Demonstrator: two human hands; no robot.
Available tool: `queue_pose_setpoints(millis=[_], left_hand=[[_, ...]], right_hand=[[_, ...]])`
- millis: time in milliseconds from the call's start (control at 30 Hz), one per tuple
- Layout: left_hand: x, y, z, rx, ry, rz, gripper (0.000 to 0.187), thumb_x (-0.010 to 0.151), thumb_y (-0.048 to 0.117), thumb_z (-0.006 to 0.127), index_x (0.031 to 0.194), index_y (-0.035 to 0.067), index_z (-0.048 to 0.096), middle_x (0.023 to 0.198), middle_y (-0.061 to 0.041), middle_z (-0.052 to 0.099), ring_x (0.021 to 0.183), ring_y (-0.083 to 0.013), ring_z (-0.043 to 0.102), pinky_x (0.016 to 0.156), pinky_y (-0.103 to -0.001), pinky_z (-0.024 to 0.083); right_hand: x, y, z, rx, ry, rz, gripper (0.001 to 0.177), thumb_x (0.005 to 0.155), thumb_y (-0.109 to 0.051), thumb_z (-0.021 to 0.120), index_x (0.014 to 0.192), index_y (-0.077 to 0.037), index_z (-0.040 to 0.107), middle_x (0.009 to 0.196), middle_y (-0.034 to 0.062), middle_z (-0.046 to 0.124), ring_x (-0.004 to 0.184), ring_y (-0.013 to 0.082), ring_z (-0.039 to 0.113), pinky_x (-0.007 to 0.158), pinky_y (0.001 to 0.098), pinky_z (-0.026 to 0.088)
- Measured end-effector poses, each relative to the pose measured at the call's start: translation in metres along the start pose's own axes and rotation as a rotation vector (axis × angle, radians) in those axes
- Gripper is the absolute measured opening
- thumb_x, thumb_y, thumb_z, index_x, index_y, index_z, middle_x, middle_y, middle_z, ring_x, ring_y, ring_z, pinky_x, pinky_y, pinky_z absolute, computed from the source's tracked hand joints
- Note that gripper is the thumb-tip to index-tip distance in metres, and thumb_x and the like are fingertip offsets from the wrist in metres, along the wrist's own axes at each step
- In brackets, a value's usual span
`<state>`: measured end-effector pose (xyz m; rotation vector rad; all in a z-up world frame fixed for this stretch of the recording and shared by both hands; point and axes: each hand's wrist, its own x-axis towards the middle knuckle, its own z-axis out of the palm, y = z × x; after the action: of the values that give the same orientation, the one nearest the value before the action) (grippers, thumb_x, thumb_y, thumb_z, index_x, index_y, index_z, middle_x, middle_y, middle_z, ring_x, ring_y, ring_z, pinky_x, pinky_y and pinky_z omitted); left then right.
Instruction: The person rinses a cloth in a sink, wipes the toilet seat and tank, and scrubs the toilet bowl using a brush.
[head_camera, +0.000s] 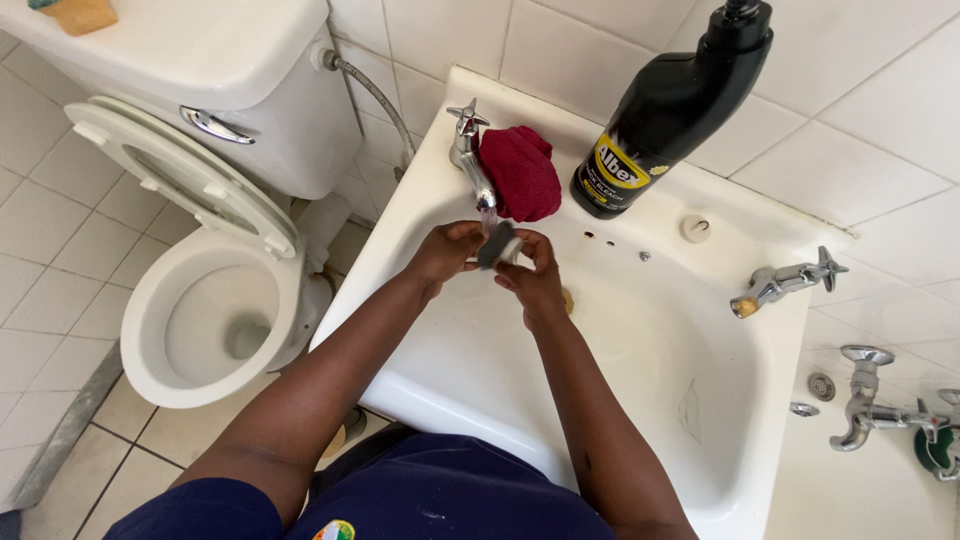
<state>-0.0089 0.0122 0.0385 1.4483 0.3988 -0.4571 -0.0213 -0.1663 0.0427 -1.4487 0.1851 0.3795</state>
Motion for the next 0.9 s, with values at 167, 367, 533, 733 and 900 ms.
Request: queue_pose_setpoints(millis=[167,367,533,733,900], left_hand=[[0.005,-0.006,-0.006,0.052,-0.006,0.068,0.027,0.101,0.020,0.060,0.123,0.009,0.071,0.111,-0.005,0.076,0.101,-0.0151,0.071,0.088,-0.036,0.058],[-0.020,0.012,-0.011,0.402,0.077,0.221,0.019,0.099,0.019,0.061,0.106,0.008,0.075,0.099,-0.004,0.079,0.084,-0.0130,0.075,0.076,-0.033,0.059],[-0.056,0.040,0.008,0.636,0.136,0.247,0.016,0.095,0.021,0.065,0.100,0.010,0.076,0.091,-0.004,0.078,0.075,-0.0135,0.073,0.070,-0.031,0.056],[-0.067,0.069,0.037,0.829,0.197,0.946,0.013,0.097,0.016,0.070,0.105,0.007,0.074,0.098,-0.007,0.073,0.071,-0.0203,0.069,0.065,-0.035,0.055],[-0.035,0.097,0.052,1.262,0.395,1.239,0.042,0.084,0.013,0.077,0.126,0.010,0.069,0.127,-0.011,0.064,0.121,-0.0313,0.059,0.102,-0.049,0.049]], right_hand=[[-0.006,0.007,0.002,-0.057,-0.019,-0.103,0.057,0.078,0.007,0.072,0.129,-0.011,0.054,0.131,0.0067,0.061,0.098,0.0171,0.070,0.081,0.0314,0.061],[-0.020,-0.018,-0.018,-0.240,-0.085,-0.025,0.050,0.082,-0.004,0.075,0.128,-0.016,0.059,0.125,0.0065,0.062,0.088,0.0163,0.070,0.074,0.0328,0.059],[-0.045,-0.035,-0.048,-1.093,0.050,-0.367,0.047,0.070,-0.023,0.091,0.110,-0.014,0.068,0.110,0.0119,0.065,0.089,0.0276,0.070,0.078,0.0398,0.058],[-0.063,-0.062,-0.086,-0.921,0.422,-0.661,0.051,0.071,-0.021,0.087,0.116,-0.012,0.066,0.112,0.0124,0.063,0.093,0.0308,0.069,0.079,0.0417,0.057],[-0.050,-0.092,-0.116,-0.996,0.654,-0.784,0.048,0.079,-0.013,0.084,0.124,-0.014,0.066,0.118,0.0130,0.055,0.105,0.0329,0.063,0.087,0.0435,0.055]])
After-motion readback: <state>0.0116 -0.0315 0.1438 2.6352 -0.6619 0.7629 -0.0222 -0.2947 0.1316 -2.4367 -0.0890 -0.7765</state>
